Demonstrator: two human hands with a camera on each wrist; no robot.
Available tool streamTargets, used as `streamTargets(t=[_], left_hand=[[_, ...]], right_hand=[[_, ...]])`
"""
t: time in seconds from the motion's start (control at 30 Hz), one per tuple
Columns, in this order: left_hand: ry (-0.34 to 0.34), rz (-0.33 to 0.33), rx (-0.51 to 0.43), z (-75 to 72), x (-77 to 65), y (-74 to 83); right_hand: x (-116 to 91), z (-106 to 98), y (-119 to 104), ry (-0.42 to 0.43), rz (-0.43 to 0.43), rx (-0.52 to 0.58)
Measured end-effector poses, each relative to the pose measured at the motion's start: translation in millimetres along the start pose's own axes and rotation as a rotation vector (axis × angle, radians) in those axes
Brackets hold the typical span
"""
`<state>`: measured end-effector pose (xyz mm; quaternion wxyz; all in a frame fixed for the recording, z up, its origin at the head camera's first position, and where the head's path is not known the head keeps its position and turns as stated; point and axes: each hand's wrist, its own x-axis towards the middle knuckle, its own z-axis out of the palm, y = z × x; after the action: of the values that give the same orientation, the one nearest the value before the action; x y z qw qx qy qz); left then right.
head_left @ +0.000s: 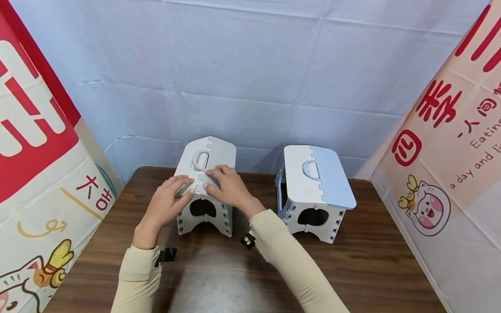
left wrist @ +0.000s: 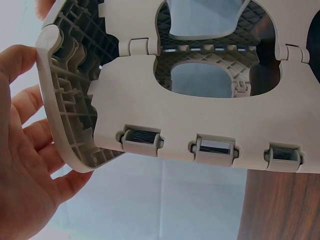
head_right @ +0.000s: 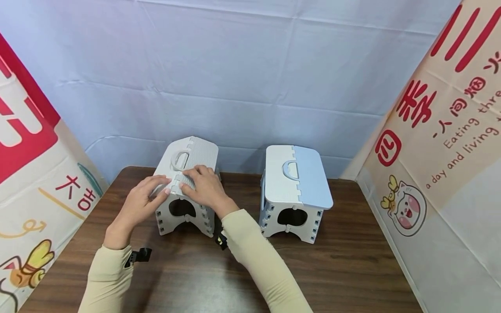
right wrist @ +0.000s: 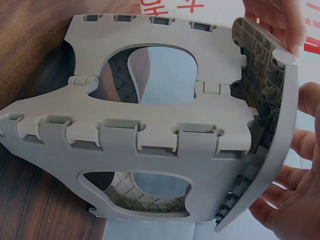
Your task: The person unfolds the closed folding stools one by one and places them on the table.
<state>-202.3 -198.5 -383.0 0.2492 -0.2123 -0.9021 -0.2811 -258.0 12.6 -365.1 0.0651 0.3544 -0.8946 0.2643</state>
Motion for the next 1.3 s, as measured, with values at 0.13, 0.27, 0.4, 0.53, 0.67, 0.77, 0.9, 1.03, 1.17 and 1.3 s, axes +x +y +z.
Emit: streamTargets(t=[0.13,0.27,0.4,0.53,0.67,0.77,0.9,1.03,1.17,1.3], left_hand=[[0.003,0.011,0.024,-0.9,-0.5,-0.7],[0.008,0.025,0.042,-0.6,0.1,-2.0],[0.022,0.055,0.057,1.2,1.5,-2.9],[0.025,0.074,0.088,3.0,2.2,-3.2],[0.005,0.053,0.119,4.7,1.5,-2.5],[-0.008,0.031,0.128,5.3,1.3,-1.2],[-0.025,0.023,0.129,4.4,0.7,0.2],[-0.044,0.013,0.127,3.0,0.6,1.3],[-0.047,0.003,0.125,0.3,0.7,1.1],[-0.055,-0.009,0.113,-1.2,2.4,2.3]], right_hand=[[-0.9,2.6,-2.0,0.009,0.000,-0.028],[-1.1,3.7,-3.0,0.021,-0.007,-0.057],[-0.6,4.7,-2.2,0.029,-0.012,-0.097],[0.0,6.7,-1.1,0.026,-0.010,-0.139],[0.2,8.8,-0.2,0.019,0.000,-0.174],[-0.1,9.5,0.4,0.017,0.008,-0.187],[-1.3,9.5,-0.2,0.017,0.015,-0.187],[-2.2,9.2,-1.1,0.015,0.018,-0.193],[-0.4,10.1,-2.4,0.011,0.016,-0.203],[-0.5,8.4,-2.8,0.009,0.010,-0.198]])
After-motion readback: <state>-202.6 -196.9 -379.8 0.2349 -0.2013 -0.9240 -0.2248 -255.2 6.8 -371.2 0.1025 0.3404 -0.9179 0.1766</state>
